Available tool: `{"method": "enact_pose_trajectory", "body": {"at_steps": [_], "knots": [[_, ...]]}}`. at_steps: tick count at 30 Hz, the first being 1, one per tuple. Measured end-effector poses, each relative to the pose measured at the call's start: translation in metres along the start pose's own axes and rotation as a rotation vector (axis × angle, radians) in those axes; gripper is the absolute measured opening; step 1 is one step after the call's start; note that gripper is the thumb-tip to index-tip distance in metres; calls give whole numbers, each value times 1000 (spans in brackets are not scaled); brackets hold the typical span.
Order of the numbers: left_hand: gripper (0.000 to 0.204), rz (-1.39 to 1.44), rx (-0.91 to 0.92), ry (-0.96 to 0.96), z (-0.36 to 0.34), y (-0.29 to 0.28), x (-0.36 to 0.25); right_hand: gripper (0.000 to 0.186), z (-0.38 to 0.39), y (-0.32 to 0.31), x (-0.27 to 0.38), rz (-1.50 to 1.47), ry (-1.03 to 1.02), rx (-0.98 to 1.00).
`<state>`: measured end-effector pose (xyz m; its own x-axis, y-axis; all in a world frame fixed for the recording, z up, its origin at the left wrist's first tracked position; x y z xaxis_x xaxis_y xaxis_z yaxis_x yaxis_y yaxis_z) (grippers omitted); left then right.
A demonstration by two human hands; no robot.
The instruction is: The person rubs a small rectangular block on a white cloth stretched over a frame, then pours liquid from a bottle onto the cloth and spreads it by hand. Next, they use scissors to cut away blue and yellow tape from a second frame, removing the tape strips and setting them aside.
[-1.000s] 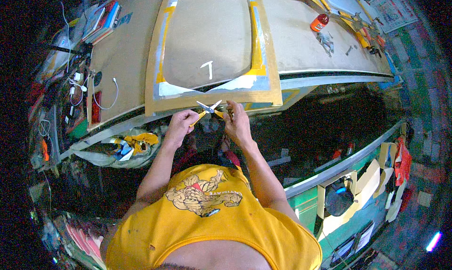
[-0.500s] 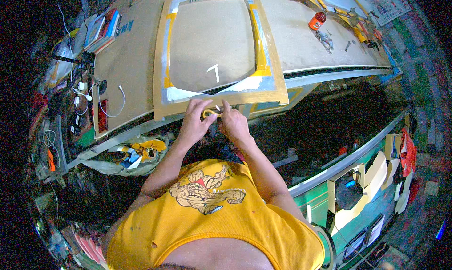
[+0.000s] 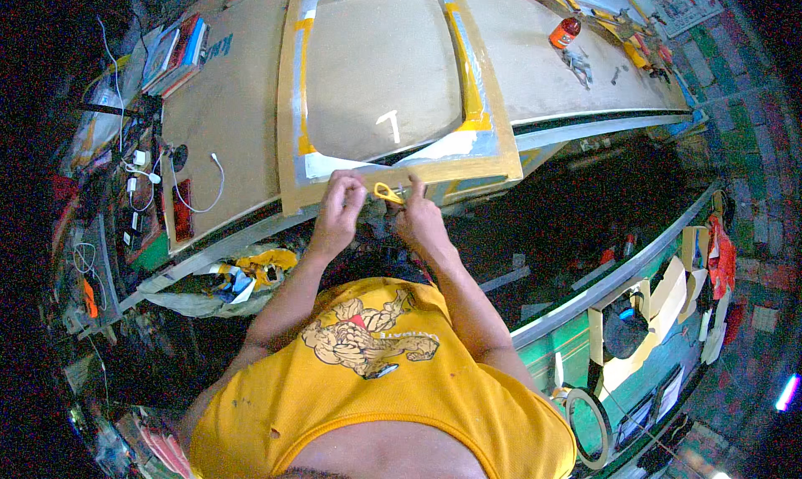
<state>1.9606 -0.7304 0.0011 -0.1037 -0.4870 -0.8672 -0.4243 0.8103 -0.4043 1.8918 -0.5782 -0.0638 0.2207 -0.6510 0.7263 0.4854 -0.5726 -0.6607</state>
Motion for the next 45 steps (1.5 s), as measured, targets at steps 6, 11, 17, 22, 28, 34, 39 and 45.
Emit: {"method": "enact_pose_trajectory", "body": {"at_steps": [6,11,17,22,28,34,39,45], "knots": [[43,-270,39,-380,52,-57,94,36,1,-4,-62,-95,147,-44],[48,-611,336,-563,73,-60,113,23,-14,5,-69,-166,130,-23],[31,-997,428,-650,108,-70,149,25,-21,7,-37,-251,176,25],[21,-666,613,-502,57,-42,97,34,-41,14,-31,-29,31,-8],[19,-556,190,182,-18,18,60,39,-66,10,-12,247,-33,-38],[19,-737,423,24,-53,78,117,35,-78,19,-20,199,80,89],[18,-590,407,-123,-59,75,115,35,-79,15,-17,247,32,28],[17,-590,362,-154,-59,77,114,35,-73,9,3,299,44,39]]}}
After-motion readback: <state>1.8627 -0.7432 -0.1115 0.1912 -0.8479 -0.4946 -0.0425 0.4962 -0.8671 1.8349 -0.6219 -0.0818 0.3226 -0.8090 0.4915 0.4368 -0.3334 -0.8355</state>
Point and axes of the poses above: each hand's wrist, its own z-axis away from the middle knuckle, its own y-axis out of the palm, x = y × z, the point moved 9 cm from there along -z, towards the middle knuckle, and after that the axes turned 7 degrees about -z, right-handed, at the moved point
